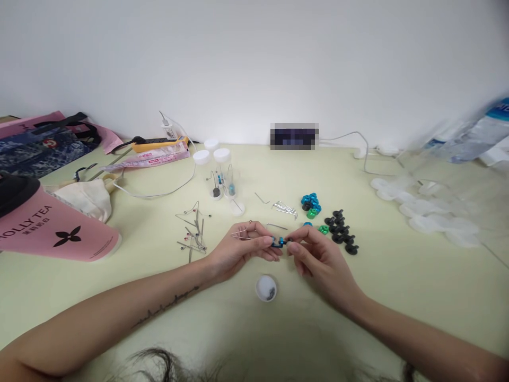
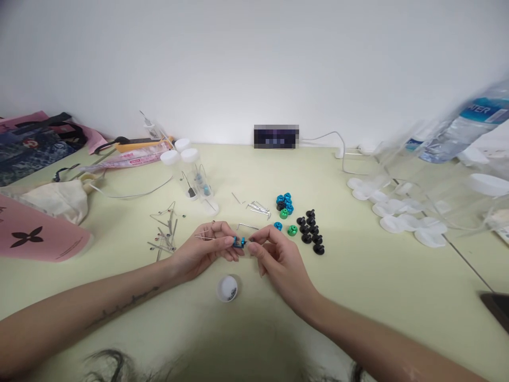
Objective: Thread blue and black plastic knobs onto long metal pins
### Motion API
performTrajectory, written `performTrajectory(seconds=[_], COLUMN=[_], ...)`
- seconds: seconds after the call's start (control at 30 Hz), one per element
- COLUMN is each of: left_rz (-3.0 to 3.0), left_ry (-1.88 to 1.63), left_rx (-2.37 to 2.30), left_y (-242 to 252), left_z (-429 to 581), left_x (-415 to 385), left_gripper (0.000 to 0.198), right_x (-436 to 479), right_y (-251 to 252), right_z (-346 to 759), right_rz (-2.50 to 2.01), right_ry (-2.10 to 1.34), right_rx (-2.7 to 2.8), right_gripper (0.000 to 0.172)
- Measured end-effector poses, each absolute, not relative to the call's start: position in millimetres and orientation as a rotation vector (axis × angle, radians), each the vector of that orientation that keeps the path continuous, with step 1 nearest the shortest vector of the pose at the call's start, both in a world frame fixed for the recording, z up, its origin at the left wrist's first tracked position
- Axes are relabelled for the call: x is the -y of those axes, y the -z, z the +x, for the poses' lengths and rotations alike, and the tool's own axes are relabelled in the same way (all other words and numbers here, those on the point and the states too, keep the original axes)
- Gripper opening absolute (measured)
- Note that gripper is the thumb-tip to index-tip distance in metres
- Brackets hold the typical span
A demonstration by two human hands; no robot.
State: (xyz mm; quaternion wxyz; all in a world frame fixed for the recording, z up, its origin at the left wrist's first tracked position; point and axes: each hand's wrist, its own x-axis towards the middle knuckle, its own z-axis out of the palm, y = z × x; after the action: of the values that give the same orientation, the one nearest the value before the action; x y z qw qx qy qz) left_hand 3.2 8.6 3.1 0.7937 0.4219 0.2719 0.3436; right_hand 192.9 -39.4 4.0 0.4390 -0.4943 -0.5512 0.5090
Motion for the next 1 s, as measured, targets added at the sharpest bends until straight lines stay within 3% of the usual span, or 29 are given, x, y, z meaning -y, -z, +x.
performTrajectory(seconds=[0.67,1.0], left_rz=[0.907,0.886], left_ry=[-0.756,-0.773], left_rx=[-0.590,-0.621], left_y=[-2.4,-4.7], left_z=[2.2,4.1], left_x=[-5.7,-7.7], left_gripper=[0.014,0.018], right_x=[39.9,41.2], right_y=[-6.6,-5.9], right_z=[192.7,192.4], right_rz=[-1.247,-1.172], right_ry=[-1.237,-1.252], right_rx=[1.460,1.336], right_gripper=[0.042,0.032])
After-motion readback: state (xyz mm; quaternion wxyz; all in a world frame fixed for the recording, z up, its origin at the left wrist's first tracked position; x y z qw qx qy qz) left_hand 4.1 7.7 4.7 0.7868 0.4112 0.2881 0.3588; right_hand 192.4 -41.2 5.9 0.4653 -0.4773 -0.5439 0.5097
